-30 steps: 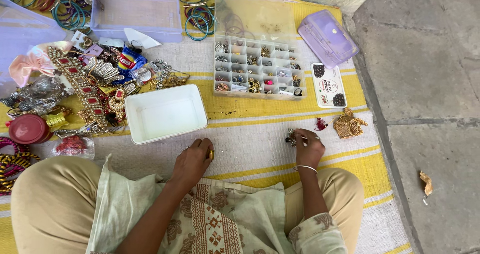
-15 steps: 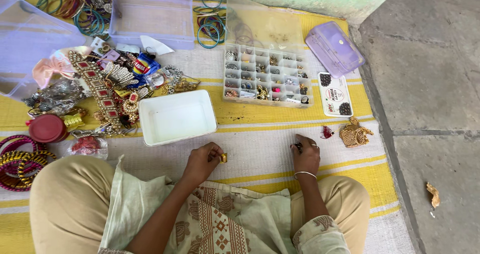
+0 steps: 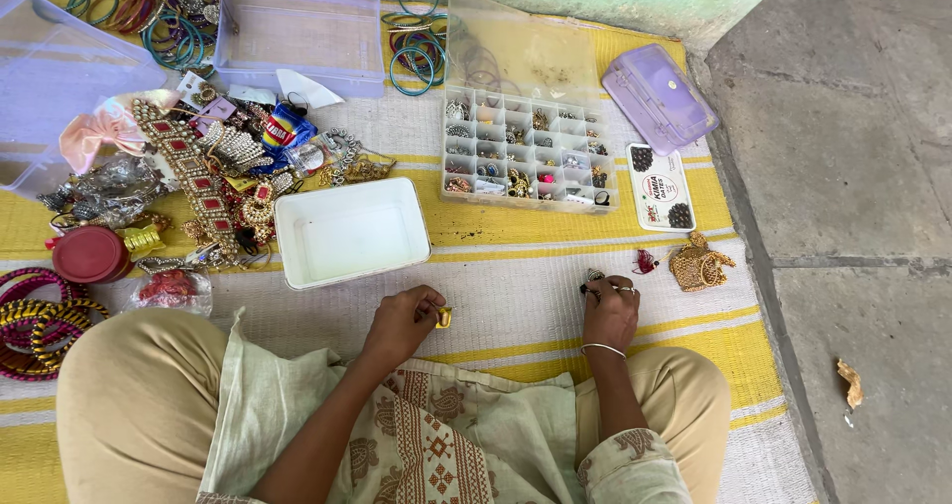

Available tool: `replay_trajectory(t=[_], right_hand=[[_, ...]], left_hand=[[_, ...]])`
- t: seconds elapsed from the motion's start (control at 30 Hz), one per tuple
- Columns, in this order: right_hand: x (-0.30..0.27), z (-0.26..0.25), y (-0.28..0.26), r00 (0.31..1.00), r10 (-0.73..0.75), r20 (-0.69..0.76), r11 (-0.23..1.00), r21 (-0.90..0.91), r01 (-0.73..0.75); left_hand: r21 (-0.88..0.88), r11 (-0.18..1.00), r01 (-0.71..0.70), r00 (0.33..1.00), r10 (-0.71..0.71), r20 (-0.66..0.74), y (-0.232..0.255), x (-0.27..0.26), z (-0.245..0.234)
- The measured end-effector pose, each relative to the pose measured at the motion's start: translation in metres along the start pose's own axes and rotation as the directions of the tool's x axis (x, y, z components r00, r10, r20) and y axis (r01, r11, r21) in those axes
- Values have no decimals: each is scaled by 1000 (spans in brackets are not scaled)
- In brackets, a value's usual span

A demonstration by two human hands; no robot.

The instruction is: The person sits on a mat and organizes jewelry by sorting small items into a compartmentalized tray and placing necklaces and earrings into a purple storage box. They handle multiple pieces, including a large necklace and several earrings, and close the box after arranging the contents.

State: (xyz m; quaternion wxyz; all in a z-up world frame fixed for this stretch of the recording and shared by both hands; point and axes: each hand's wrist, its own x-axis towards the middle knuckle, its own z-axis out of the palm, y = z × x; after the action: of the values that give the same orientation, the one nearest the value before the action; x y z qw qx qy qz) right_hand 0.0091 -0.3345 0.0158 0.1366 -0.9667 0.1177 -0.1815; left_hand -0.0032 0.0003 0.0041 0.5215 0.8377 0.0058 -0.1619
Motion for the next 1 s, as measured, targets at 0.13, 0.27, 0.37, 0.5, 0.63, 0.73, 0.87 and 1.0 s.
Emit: replay_trajectory(t=[0.13,0.27,0.37,0.5,0.63,0.73,0.87,1.0], right_hand=[[-2,-5,-2,1000,8,-21,1000,3,-8],[0,-4,1,998,18,-55,1000,-5,-18],[2,-1,5,998,19,-67,1000,2,-19],[6,-6,5,993,32,-115,995,97,-21],[8,-24,0,991,88,-99,941,333,-51],[6,-42,-8,999,29,-22,889,457,-16],[7,-58,-13,998,-52,-48,851,520,69],[15,-57,-17,1000,10,26,825,565,-23]], left_hand=[[28,999,-21,1000,21,9,3,-2,0],[114,993,-30,1000,30,-5,17,-9,-4],[243,962,-126,983,154,-102,30,-20,-7],[228,950,-215,960,248,-131,57,-14,10],[-89,947,-309,951,305,-56,95,12,66],[-262,900,-348,935,355,-20,127,40,112],[-332,852,-405,907,420,-29,144,57,143],[-364,892,-268,953,301,35,145,66,144]])
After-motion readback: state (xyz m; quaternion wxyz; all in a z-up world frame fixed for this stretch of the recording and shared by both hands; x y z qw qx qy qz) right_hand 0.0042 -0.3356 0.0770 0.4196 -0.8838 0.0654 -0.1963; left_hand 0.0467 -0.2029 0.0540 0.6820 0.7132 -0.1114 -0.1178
